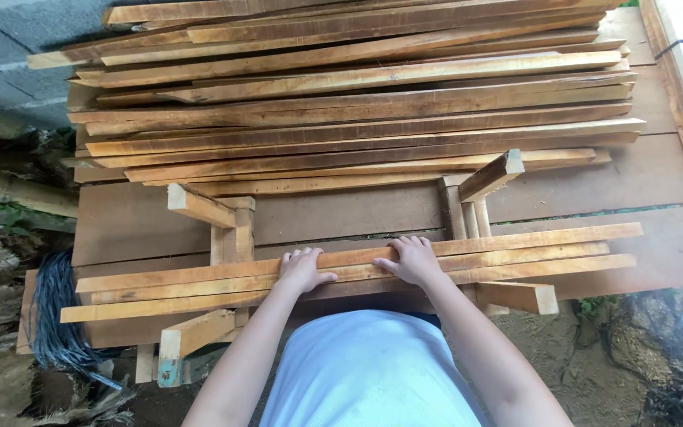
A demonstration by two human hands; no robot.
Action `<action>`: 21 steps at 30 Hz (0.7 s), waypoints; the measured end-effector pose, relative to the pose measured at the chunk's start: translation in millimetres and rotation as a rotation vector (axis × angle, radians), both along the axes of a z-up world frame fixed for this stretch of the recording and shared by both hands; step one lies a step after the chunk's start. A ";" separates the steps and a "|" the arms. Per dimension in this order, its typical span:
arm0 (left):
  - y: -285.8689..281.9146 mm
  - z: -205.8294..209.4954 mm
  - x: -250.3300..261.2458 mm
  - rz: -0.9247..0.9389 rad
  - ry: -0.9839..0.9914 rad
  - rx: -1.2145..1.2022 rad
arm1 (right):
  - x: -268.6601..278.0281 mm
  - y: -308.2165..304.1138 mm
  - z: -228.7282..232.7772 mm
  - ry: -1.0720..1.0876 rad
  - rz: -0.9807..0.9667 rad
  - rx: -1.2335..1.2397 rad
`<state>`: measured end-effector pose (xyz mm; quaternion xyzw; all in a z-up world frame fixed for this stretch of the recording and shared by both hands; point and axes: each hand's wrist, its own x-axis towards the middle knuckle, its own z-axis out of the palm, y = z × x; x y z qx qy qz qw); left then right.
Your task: Organizing and bundling wooden planks with wire ties in a workshop.
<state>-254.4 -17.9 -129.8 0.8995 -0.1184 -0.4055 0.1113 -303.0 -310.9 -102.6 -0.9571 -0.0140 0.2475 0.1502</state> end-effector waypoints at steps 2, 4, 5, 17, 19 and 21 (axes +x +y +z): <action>-0.8 2.4 -3.9 -0.002 -0.051 -0.007 | -1.4 2.5 3.7 -0.022 0.000 -0.031; -3.6 9.0 -7.7 -0.008 -0.095 0.006 | -3.5 2.8 0.1 -0.037 -0.004 -0.045; -5.0 12.1 -9.3 -0.015 -0.137 0.020 | -4.3 3.0 -1.8 -0.050 -0.008 -0.059; 14.8 19.3 -35.5 -0.073 -0.294 -0.175 | -46.9 -2.8 -4.6 -0.347 0.037 0.093; 19.9 1.0 -45.3 -0.076 -0.354 -0.202 | -54.4 -3.0 -10.6 -0.402 0.057 0.083; 24.7 -5.5 -55.7 -0.077 -0.409 -0.224 | -61.9 0.8 -10.2 -0.453 0.079 0.079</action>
